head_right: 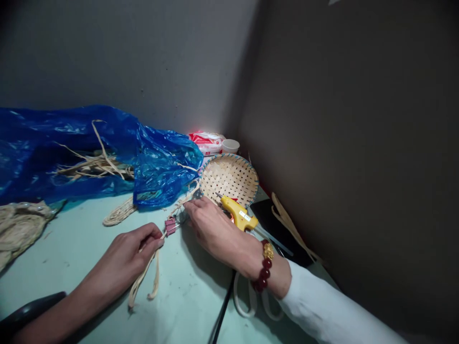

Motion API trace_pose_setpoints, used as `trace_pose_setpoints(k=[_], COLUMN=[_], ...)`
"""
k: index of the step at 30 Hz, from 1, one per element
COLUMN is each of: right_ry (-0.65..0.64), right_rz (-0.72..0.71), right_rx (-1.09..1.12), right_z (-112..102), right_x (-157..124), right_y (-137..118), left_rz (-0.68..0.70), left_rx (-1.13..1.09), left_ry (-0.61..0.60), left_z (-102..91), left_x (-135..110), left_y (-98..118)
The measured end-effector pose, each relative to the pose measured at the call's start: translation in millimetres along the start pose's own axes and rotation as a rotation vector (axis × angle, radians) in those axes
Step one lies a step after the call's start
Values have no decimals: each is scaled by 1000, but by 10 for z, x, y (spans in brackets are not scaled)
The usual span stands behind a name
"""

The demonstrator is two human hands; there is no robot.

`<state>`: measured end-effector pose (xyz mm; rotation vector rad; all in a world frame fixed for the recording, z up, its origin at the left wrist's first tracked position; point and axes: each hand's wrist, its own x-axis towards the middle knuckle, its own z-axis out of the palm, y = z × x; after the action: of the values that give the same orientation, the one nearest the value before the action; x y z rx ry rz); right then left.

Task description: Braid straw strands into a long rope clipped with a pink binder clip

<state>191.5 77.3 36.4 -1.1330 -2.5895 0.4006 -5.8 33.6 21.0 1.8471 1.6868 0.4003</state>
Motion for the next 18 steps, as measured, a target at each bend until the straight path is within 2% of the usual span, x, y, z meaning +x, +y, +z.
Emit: trace_pose_setpoints(k=[4, 8, 13, 18], right_ry=[50, 69, 62, 13], right_rz=[124, 223, 311, 308], right_rx=[65, 144, 376, 701], right_z=[-93, -52, 147, 356], right_x=[-242, -388, -335, -241], right_y=[-142, -368, -626, -620], left_rz=[-36, -104, -178, -193], left_rx=[-142, -529, -834, -990], left_ry=[11, 10, -52, -112], left_z=[18, 58, 158, 204], left_x=[-73, -98, -135, -144], left_y=[-53, -133, -125, -96])
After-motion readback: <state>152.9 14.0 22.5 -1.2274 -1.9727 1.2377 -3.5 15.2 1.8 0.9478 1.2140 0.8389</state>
